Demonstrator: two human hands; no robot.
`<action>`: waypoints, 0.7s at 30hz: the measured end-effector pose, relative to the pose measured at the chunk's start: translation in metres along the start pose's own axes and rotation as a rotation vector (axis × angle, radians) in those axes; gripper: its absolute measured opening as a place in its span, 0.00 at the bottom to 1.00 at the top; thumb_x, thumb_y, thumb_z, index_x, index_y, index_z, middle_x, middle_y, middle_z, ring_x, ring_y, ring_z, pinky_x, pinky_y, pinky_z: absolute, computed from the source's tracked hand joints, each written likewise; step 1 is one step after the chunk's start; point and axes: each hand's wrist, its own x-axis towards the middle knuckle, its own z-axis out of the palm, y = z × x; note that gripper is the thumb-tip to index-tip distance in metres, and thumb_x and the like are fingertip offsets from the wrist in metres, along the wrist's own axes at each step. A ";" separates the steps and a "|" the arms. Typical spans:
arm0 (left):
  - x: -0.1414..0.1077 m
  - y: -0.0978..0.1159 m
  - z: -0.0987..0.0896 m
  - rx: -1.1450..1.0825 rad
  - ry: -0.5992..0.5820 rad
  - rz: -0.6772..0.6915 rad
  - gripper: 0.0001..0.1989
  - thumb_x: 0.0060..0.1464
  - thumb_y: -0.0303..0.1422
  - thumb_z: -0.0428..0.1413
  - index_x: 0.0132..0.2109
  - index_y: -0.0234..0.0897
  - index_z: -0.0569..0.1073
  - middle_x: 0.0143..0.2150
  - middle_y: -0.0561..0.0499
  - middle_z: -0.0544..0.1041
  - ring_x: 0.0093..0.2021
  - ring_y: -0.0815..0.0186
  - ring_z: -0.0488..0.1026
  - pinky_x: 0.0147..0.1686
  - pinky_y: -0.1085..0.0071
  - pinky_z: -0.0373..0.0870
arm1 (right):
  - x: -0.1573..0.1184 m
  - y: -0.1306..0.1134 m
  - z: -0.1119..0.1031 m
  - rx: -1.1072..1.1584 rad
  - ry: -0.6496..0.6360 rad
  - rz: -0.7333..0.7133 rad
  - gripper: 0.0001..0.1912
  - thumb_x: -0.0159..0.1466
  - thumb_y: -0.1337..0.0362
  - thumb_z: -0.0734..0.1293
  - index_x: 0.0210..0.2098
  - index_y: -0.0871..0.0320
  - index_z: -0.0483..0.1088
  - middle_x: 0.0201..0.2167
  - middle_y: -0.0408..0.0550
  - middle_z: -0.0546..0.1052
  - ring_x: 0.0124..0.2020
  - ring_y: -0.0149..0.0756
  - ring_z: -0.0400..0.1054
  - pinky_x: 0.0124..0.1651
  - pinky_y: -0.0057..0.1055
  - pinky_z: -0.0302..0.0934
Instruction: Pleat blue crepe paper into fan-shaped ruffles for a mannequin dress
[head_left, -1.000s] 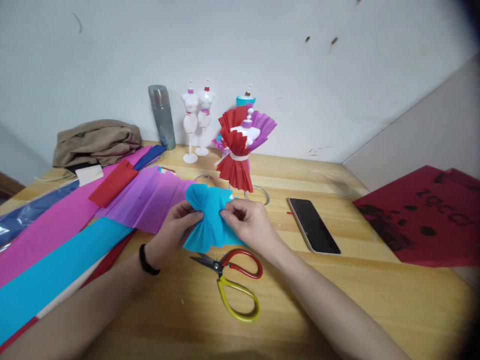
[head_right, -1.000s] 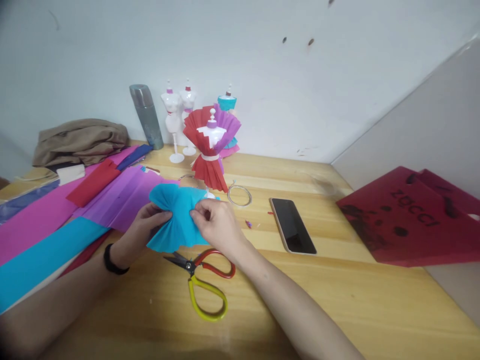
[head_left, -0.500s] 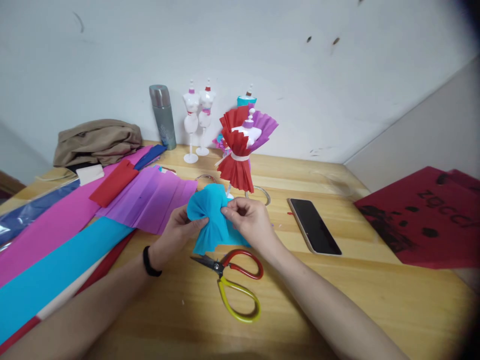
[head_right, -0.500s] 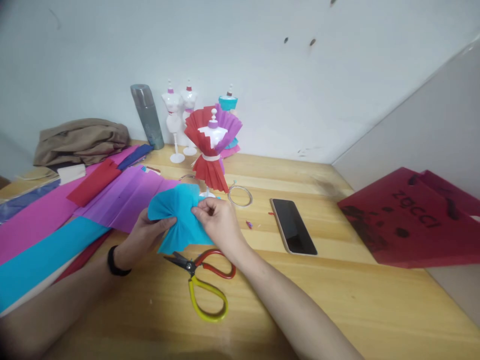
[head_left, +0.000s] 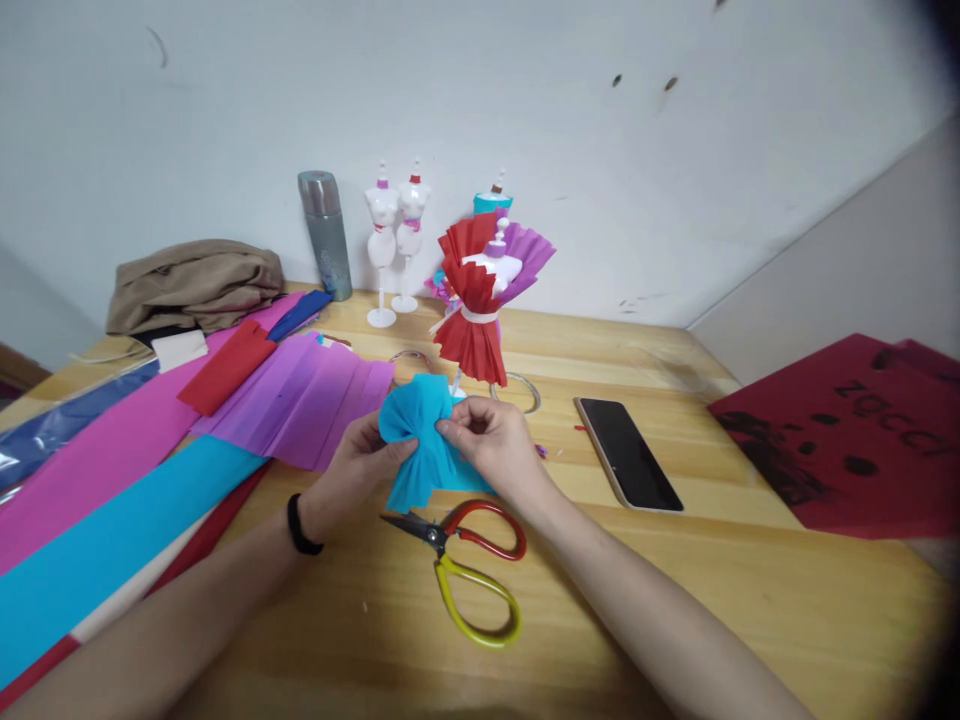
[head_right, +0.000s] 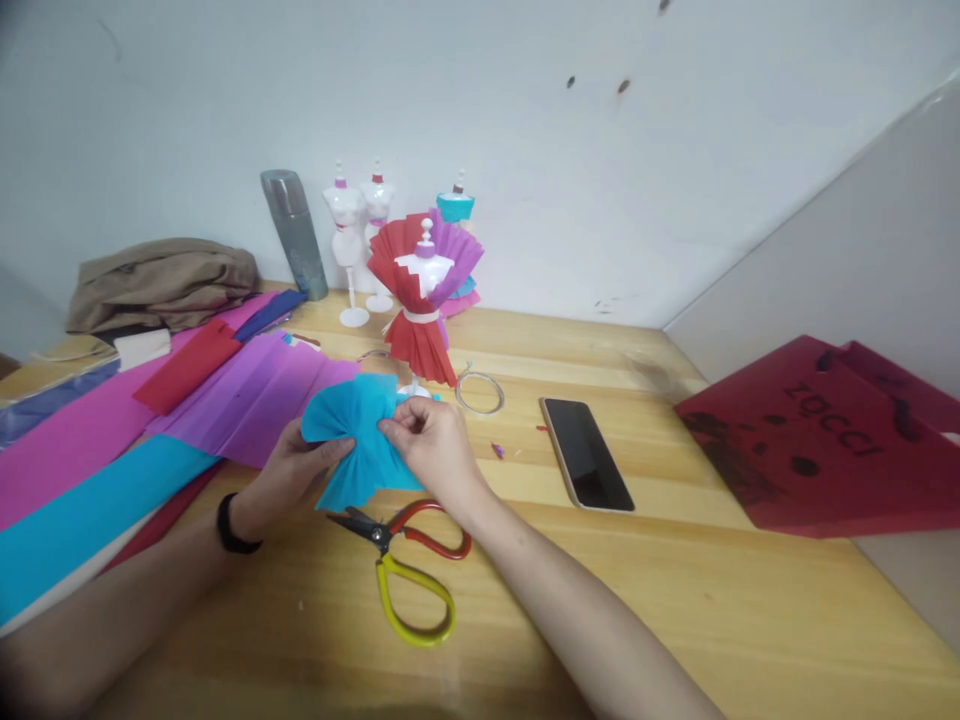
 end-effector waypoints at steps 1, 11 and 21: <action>0.000 0.000 0.001 0.003 0.010 0.004 0.08 0.47 0.32 0.65 0.37 0.36 0.79 0.35 0.49 0.82 0.34 0.64 0.77 0.40 0.66 0.75 | 0.000 0.000 0.000 0.000 -0.003 -0.001 0.12 0.51 0.56 0.67 0.20 0.57 0.66 0.16 0.41 0.66 0.17 0.28 0.57 0.20 0.26 0.53; 0.000 0.000 0.003 -0.030 0.025 -0.065 0.10 0.45 0.33 0.66 0.37 0.34 0.79 0.34 0.48 0.82 0.35 0.61 0.78 0.40 0.64 0.75 | -0.002 -0.005 0.002 -0.075 0.005 -0.030 0.09 0.51 0.60 0.67 0.19 0.57 0.66 0.17 0.42 0.68 0.19 0.28 0.58 0.22 0.26 0.51; 0.001 0.007 0.009 -0.108 0.030 -0.208 0.12 0.42 0.34 0.68 0.35 0.34 0.79 0.30 0.48 0.82 0.33 0.57 0.80 0.36 0.62 0.77 | -0.003 -0.002 0.006 -0.061 0.025 -0.050 0.09 0.51 0.61 0.65 0.19 0.58 0.64 0.16 0.40 0.66 0.18 0.27 0.56 0.22 0.25 0.51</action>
